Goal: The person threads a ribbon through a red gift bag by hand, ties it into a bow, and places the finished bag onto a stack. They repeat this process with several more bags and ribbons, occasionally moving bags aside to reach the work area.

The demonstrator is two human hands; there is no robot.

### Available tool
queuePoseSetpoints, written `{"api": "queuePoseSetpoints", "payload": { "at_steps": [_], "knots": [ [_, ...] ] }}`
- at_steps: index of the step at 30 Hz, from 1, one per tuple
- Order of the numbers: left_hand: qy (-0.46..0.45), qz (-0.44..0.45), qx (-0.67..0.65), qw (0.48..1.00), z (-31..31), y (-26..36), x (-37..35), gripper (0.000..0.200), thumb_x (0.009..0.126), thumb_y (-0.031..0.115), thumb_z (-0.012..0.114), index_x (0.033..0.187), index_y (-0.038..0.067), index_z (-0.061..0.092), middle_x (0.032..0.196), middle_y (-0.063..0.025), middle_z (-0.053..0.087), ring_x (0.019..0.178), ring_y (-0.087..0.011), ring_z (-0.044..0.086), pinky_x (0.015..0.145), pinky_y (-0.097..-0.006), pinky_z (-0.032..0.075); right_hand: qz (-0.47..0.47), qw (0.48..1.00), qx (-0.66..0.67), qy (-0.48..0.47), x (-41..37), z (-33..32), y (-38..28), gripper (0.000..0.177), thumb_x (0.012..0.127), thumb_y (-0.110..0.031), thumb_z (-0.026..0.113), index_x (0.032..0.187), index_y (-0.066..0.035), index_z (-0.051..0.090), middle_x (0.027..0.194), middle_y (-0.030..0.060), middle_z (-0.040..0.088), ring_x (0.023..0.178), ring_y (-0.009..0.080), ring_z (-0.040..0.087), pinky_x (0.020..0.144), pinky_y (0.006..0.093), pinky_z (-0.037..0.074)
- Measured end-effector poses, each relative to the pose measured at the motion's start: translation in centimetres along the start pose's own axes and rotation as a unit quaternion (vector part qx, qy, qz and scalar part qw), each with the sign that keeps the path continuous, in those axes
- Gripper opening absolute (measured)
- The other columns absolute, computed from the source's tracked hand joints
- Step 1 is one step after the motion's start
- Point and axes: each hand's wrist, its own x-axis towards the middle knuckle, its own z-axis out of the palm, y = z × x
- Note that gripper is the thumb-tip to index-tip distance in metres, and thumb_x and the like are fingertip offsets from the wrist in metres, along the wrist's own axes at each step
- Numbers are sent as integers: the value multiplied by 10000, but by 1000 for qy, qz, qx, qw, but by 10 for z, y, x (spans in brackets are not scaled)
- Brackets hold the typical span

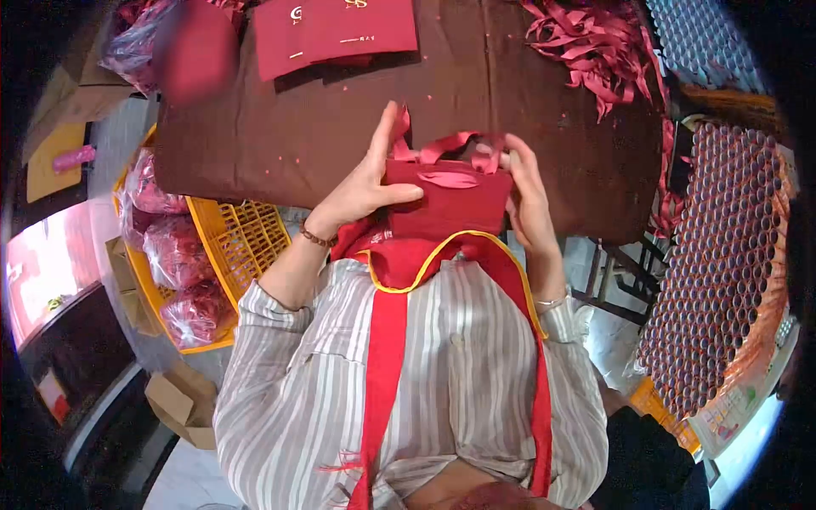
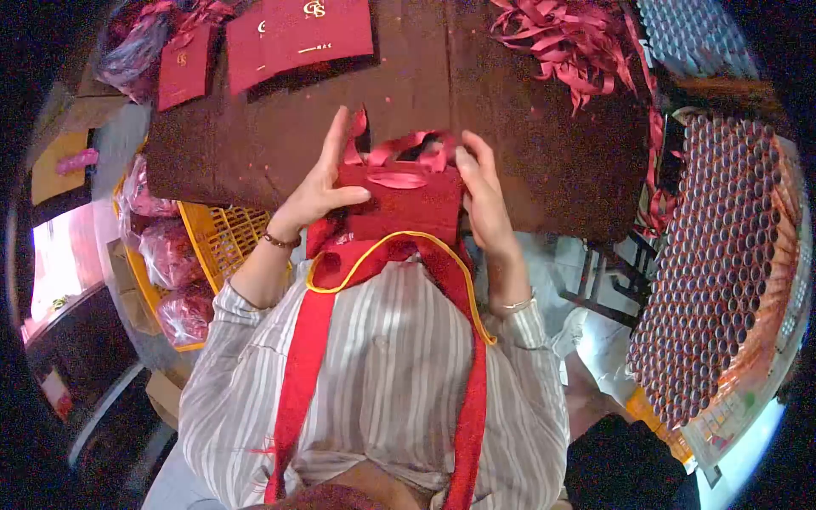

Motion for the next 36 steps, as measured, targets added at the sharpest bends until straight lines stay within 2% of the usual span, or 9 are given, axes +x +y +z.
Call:
{"api": "queuePoseSetpoints", "payload": {
  "at_steps": [4, 8, 14, 20, 21, 23, 26, 27, 36],
  "knots": [
    [7, -11, 12, 1000, -7, 5, 2, 999, 776, 38, 648, 1414, 50, -120, 1493, -141, -49, 1370, -206, 69, 1098, -333, 148, -86, 995, 52, 22, -2, 11, -13, 422, 973, -338, 359, 1306, -91, 281, 1244, 125, 465, 1037, 228, 539, 851, 354, 460],
    [158, -34, -210, 964, 0, 7, 3, 849, 838, 31, 590, 1421, 63, -26, 1231, -148, 492, 1089, -180, 503, 944, -332, 405, 0, 992, -94, 83, 2, 8, -7, 437, 907, -282, 529, 1247, -96, 327, 1185, 108, 492, 998, 202, 543, 825, 343, 454],
    [228, -80, -355, 903, -3, 13, 15, 532, 911, 265, 526, 1329, 3, 326, 1237, -131, 496, 1039, -187, 544, 891, -324, 454, -9, 992, 105, -74, 18, 32, -13, 336, 927, -144, 479, 1233, -14, 433, 1196, 81, 529, 1059, 163, 535, 934, 314, 415],
    [-12, -128, -531, 837, -2, -1, -12, 531, 970, 380, 304, 1262, -51, 407, 1158, -194, 552, 1012, -281, 577, 837, -347, 490, -61, 974, 211, -57, 40, 52, -23, 359, 954, -189, 430, 1293, -71, 408, 1243, 69, 513, 1132, 199, 502, 994, 367, 383],
    [-148, -91, -375, 911, 5, -2, -18, 581, 936, 400, 367, 1231, -98, 411, 1220, -218, 499, 1066, -301, 545, 874, -377, 464, -94, 973, 199, -63, 44, 62, -22, 380, 956, -204, 426, 1314, -83, 383, 1268, 73, 489, 1153, 211, 483, 1007, 384, 368],
    [-200, -75, -570, 793, 21, 12, -20, 702, 824, 460, 548, 1241, -86, 401, 1217, -229, 482, 1106, -286, 516, 953, -388, 402, -109, 968, 173, -143, 49, 77, -20, 453, 959, -246, 414, 1376, -120, 293, 1343, 85, 408, 1227, 237, 408, 1040, 429, 318],
    [-139, 56, -752, 642, 13, 1, -25, 493, 880, 266, 546, 1283, 18, 407, 1248, -143, 482, 1118, -240, 505, 942, -362, 422, 37, 980, 144, -134, 68, 74, -6, 490, 958, -296, 407, 1392, -126, 254, 1384, 82, 351, 1260, 233, 365, 1055, 425, 295],
    [163, -53, -543, 822, 1, 70, -23, 450, 870, 133, 553, 1280, 16, 409, 1232, -100, 501, 1092, -209, 517, 943, -358, 428, 57, 987, 92, -117, 45, 92, -29, 484, 955, -323, 405, 1372, -110, 282, 1356, 83, 385, 1226, 234, 401, 1036, 421, 320],
    [498, 211, -223, 812, -235, 50, 0, 422, 859, 75, 547, 1258, 106, 414, 980, -45, 559, 760, -115, 543, 618, -271, 474, 107, 972, 103, -182, 63, 59, 21, 299, 928, -198, 480, 1185, -44, 468, 1043, 114, 585, 904, 187, 596, 773, 314, 504]
  ]
}}
